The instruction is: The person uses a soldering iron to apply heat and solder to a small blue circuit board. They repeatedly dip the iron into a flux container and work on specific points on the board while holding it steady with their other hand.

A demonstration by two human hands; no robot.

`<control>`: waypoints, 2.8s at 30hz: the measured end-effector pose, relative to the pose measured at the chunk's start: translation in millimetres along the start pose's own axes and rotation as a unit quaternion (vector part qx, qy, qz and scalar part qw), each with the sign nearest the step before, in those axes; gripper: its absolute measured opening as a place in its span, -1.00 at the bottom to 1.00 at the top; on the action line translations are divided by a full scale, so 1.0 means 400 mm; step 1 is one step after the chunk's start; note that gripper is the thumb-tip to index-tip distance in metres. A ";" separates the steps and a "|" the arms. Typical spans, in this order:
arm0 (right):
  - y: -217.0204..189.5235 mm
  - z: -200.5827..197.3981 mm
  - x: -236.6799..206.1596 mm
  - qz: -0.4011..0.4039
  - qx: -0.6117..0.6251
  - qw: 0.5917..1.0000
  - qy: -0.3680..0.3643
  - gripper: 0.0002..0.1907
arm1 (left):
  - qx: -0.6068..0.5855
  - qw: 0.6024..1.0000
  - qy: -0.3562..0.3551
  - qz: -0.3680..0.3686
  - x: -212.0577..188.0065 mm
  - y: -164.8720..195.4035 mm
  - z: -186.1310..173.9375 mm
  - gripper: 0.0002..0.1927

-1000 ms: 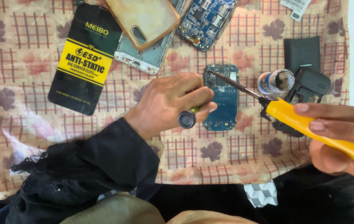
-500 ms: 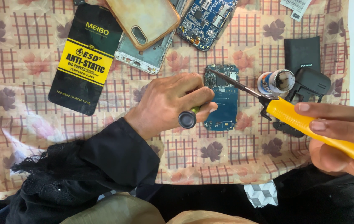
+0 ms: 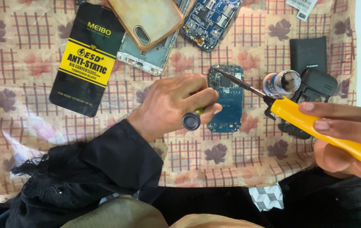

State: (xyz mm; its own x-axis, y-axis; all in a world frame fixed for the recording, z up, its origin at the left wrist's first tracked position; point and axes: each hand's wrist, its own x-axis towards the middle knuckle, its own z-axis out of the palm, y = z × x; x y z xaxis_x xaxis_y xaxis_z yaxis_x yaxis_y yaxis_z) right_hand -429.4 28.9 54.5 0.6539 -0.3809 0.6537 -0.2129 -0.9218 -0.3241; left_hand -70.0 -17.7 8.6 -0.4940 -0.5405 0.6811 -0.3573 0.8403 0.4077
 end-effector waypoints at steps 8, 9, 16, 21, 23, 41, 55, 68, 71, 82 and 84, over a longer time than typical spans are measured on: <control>0.019 -0.002 -0.031 -0.008 0.009 1.000 0.015 -0.36 | -0.003 1.000 -0.009 -0.005 0.006 -0.005 0.001 -0.78; 0.024 0.003 -0.033 -0.012 0.012 1.000 0.025 -0.36 | -0.002 1.000 -0.008 -0.004 0.009 -0.006 0.003 -0.78; 0.009 -0.024 -0.003 0.005 -0.026 0.999 -0.025 -0.33 | 0.002 1.000 -0.009 -0.006 0.010 -0.005 0.004 -0.79; 0.017 0.014 0.013 -0.027 -0.004 0.999 0.044 -0.40 | 0.002 1.000 -0.011 -0.005 0.008 -0.001 0.005 -0.78; 0.020 0.029 0.008 -0.026 0.008 0.997 0.077 -0.44 | 0.001 1.000 -0.011 -0.006 0.006 -0.001 0.003 -0.78; 0.021 -0.003 -0.001 0.014 -0.036 0.999 0.032 -0.52 | -0.001 1.000 -0.009 -0.005 0.021 -0.012 0.004 -0.78; 0.055 0.006 -0.043 -0.001 -0.027 0.998 0.062 -0.55 | 0.003 1.000 -0.006 0.000 0.029 -0.021 0.012 -0.78; 0.058 0.015 -0.018 -0.036 0.010 0.996 0.078 -0.52 | -0.001 1.000 -0.005 -0.006 0.023 -0.013 0.021 -0.78; 0.055 0.011 -0.028 -0.030 0.005 0.996 0.078 -0.52 | 0.001 1.000 -0.006 -0.005 0.022 -0.013 0.022 -0.78; 0.021 -0.027 -0.013 0.046 -0.003 0.999 -0.010 -0.43 | 0.003 1.000 -0.007 -0.002 0.021 -0.012 0.025 -0.78; 0.023 -0.034 -0.029 0.027 0.007 1.000 -0.007 -0.42 | 0.003 1.000 -0.007 -0.004 0.019 -0.008 0.024 -0.78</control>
State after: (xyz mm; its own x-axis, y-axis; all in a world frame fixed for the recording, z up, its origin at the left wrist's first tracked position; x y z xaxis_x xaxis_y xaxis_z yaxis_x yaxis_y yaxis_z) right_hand -449.0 24.0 53.2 0.6517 -0.4292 0.6253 -0.2389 -0.8987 -0.3679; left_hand -80.3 -25.0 6.4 -0.5021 -0.5471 0.6698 -0.3658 0.8361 0.4087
